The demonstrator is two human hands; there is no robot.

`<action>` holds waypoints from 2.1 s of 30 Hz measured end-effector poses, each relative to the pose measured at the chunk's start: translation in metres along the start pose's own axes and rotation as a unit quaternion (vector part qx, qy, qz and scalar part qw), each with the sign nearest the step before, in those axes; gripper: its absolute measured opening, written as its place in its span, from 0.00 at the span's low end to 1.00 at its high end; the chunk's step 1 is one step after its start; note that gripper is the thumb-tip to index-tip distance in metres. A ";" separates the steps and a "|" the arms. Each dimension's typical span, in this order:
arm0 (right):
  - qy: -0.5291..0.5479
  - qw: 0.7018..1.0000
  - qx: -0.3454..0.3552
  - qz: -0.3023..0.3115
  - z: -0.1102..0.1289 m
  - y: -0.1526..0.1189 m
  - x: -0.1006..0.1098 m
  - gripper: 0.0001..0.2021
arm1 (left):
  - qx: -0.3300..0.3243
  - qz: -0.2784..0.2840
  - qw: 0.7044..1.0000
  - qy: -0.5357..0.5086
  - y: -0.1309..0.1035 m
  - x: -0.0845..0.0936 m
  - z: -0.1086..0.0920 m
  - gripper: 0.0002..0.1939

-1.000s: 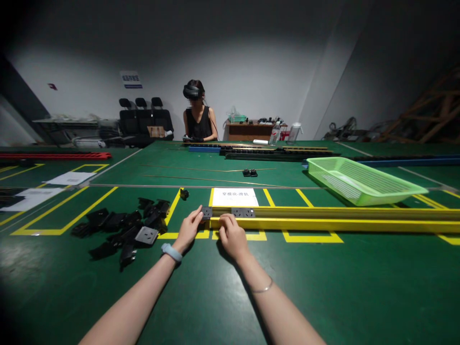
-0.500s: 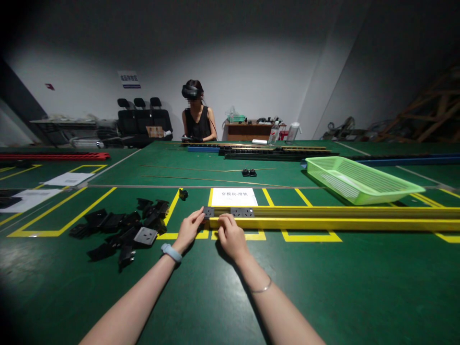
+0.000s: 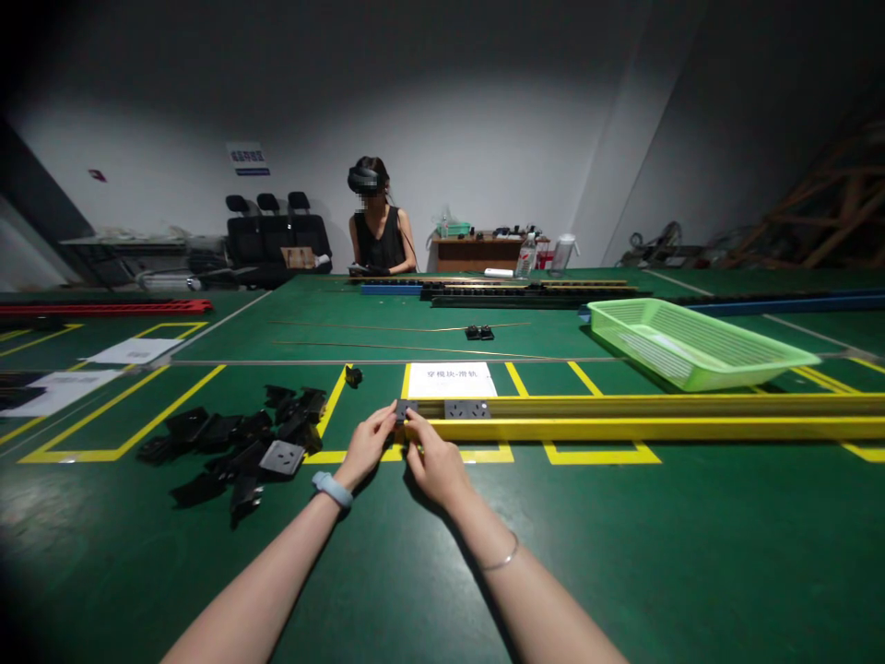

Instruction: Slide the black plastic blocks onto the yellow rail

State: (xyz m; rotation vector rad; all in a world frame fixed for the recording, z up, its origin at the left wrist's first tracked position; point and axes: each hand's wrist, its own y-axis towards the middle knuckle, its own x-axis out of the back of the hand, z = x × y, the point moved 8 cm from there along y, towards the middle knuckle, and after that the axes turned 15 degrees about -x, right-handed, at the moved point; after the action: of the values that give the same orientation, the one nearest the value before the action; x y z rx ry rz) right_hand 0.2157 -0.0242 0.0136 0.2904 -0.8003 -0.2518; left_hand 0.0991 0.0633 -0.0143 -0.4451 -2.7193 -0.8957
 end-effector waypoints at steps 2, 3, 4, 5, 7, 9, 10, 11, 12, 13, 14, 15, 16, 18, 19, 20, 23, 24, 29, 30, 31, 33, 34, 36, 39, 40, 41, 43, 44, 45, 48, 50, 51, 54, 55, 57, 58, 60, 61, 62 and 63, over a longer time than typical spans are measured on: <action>-0.017 1.000 -0.007 0.001 0.001 0.000 0.000 0.21 | 0.002 0.001 1.000 -0.002 0.000 0.000 -0.001 0.20; -0.023 1.000 -0.009 -0.001 0.002 0.000 0.000 0.22 | 0.003 0.002 1.000 -0.002 0.000 0.000 -0.002 0.20; -0.026 1.000 -0.009 -0.004 0.002 0.000 0.000 0.22 | 0.004 0.004 1.000 -0.001 0.000 0.000 -0.002 0.20; -0.029 1.000 -0.007 -0.009 0.002 0.000 0.001 0.22 | 0.004 0.006 1.000 -0.002 0.000 0.000 -0.003 0.21; -0.030 0.999 -0.005 -0.021 0.002 0.000 0.002 0.22 | 0.009 0.008 1.000 -0.008 0.000 -0.001 -0.003 0.21; -0.029 0.999 -0.007 -0.035 0.000 0.000 0.004 0.21 | 0.022 0.013 0.999 -0.025 -0.001 -0.003 -0.001 0.22; -0.028 0.999 -0.010 -0.042 -0.001 0.000 0.004 0.21 | 0.028 0.019 0.999 -0.037 -0.002 -0.005 0.000 0.22; -0.026 0.998 -0.015 -0.048 -0.003 0.001 0.005 0.20 | 0.032 0.027 0.998 -0.049 -0.002 -0.007 0.001 0.23; -0.023 0.998 -0.020 -0.053 -0.005 0.001 0.006 0.20 | 0.033 0.036 0.997 -0.059 -0.003 -0.009 0.002 0.23; -0.021 0.998 -0.025 -0.057 -0.007 0.001 0.006 0.19 | 0.030 0.044 0.996 -0.066 -0.003 -0.011 0.001 0.23; -0.019 0.998 -0.030 -0.060 -0.008 0.001 0.007 0.19 | 0.025 0.050 0.996 -0.070 -0.002 -0.013 0.001 0.23; -0.018 0.997 -0.035 -0.063 -0.010 0.001 0.007 0.18 | 0.017 0.055 0.996 -0.071 -0.002 -0.014 -0.001 0.23; -0.018 0.997 -0.039 -0.067 -0.011 0.002 0.008 0.18 | 0.008 0.059 0.996 -0.070 -0.001 -0.014 -0.002 0.23; -0.017 0.996 -0.046 -0.074 -0.013 0.002 0.009 0.16 | -0.006 0.071 0.996 -0.062 0.000 -0.016 -0.005 0.22; -0.017 0.996 -0.047 -0.078 -0.013 0.002 0.009 0.16 | -0.010 0.077 0.995 -0.055 0.000 -0.016 -0.006 0.22; -0.016 0.995 -0.049 -0.083 -0.014 0.002 0.010 0.15 | -0.011 0.083 0.995 -0.048 0.000 -0.017 -0.007 0.21; -0.014 0.994 -0.052 -0.100 -0.015 0.002 0.013 0.15 | -0.008 0.099 0.994 -0.035 0.000 -0.018 -0.007 0.21; -0.014 0.993 -0.055 -0.106 -0.015 0.002 0.014 0.15 | -0.007 0.103 0.994 -0.034 0.000 -0.019 -0.008 0.21; -0.015 0.988 -0.073 -0.134 -0.018 0.002 0.019 0.14 | -0.018 0.117 0.992 -0.033 -0.001 -0.022 -0.010 0.21; -0.015 0.987 -0.077 -0.139 -0.019 0.002 0.019 0.14 | -0.023 0.120 0.992 -0.032 -0.001 -0.022 -0.011 0.21; -0.016 0.986 -0.080 -0.143 -0.020 0.002 0.020 0.14 | -0.027 0.122 0.992 -0.030 -0.001 -0.022 -0.012 0.21; -0.019 0.985 -0.085 -0.148 -0.021 0.002 0.021 0.13 | -0.033 0.124 0.991 -0.028 -0.001 -0.023 -0.014 0.21; -0.020 0.985 -0.086 -0.150 -0.021 0.002 0.021 0.13 | -0.034 0.122 0.992 -0.028 -0.001 -0.022 -0.015 0.20; -0.021 0.985 -0.084 -0.150 -0.021 0.003 0.021 0.13 | -0.032 0.117 0.992 -0.030 -0.001 -0.022 -0.015 0.20; -0.025 0.985 -0.080 -0.152 -0.019 0.003 0.022 0.13 | -0.026 0.116 0.992 -0.042 -0.001 -0.023 -0.015 0.20; -0.027 0.984 -0.079 -0.154 -0.018 0.003 0.023 0.13 | -0.026 0.116 0.992 -0.047 0.000 -0.024 -0.015 0.20; -0.030 0.984 -0.077 -0.156 -0.017 0.003 0.024 0.13 | -0.027 0.117 0.991 -0.053 0.000 -0.025 -0.015 0.20; -0.034 0.984 -0.067 -0.159 -0.012 0.003 0.026 0.13 | -0.026 0.119 0.991 -0.064 0.000 -0.026 -0.015 0.19; -0.037 0.986 -0.055 -0.156 -0.008 0.003 0.027 0.13 | -0.023 0.119 0.990 -0.070 0.000 -0.027 -0.015 0.19; -0.041 0.987 -0.037 -0.150 -0.003 0.004 0.027 0.13 | -0.017 0.119 0.990 -0.077 0.000 -0.027 -0.013 0.19; -0.069 0.991 0.039 -0.111 0.014 0.006 0.024 0.13 | 0.002 0.106 0.990 -0.094 0.001 -0.027 -0.010 0.19; -0.097 0.989 0.090 -0.069 0.022 0.009 0.019 0.13 | 0.006 0.104 0.990 -0.091 0.001 -0.027 -0.009 0.18; -0.111 0.986 0.112 -0.046 0.024 0.011 0.016 0.12 | 0.006 0.109 0.990 -0.088 0.002 -0.028 -0.008 0.18; -0.156 0.974 0.164 0.011 0.025 0.016 0.009 0.10 | 0.009 0.135 0.988 -0.078 0.002 -0.033 -0.006 0.18; -0.171 0.969 0.179 0.023 0.025 0.018 0.007 0.09 | 0.012 0.140 0.987 -0.072 0.001 -0.034 -0.005 0.18; -0.199 0.957 0.206 0.043 0.023 0.023 0.005 0.07 | 0.019 0.145 0.988 -0.051 0.001 -0.035 -0.004 0.18; -0.210 0.952 0.217 0.051 0.022 0.025 0.005 0.07 | 0.022 0.146 0.988 -0.039 0.001 -0.035 -0.004 0.17; -0.222 0.944 0.232 0.070 0.019 0.030 0.004 0.06 | 0.028 0.145 0.989 -0.020 0.001 -0.035 -0.006 0.17; -0.224 0.942 0.237 0.081 0.017 0.033 0.004 0.05 | 0.030 0.144 0.989 -0.012 0.001 -0.035 -0.007 0.17; -0.223 0.940 0.242 0.094 0.015 0.035 0.004 0.05 | 0.033 0.141 0.990 -0.004 0.001 -0.034 -0.008 0.17; -0.220 0.937 0.249 0.107 0.014 0.036 0.004 0.05 | 0.034 0.137 0.990 0.003 0.001 -0.033 -0.010 0.17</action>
State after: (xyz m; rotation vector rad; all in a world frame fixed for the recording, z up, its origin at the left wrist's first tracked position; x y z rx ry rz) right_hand 0.2124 0.0061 0.0380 0.6317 -1.3311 0.1059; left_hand 0.1316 0.0510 -0.0171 -0.7763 -2.5878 -0.7277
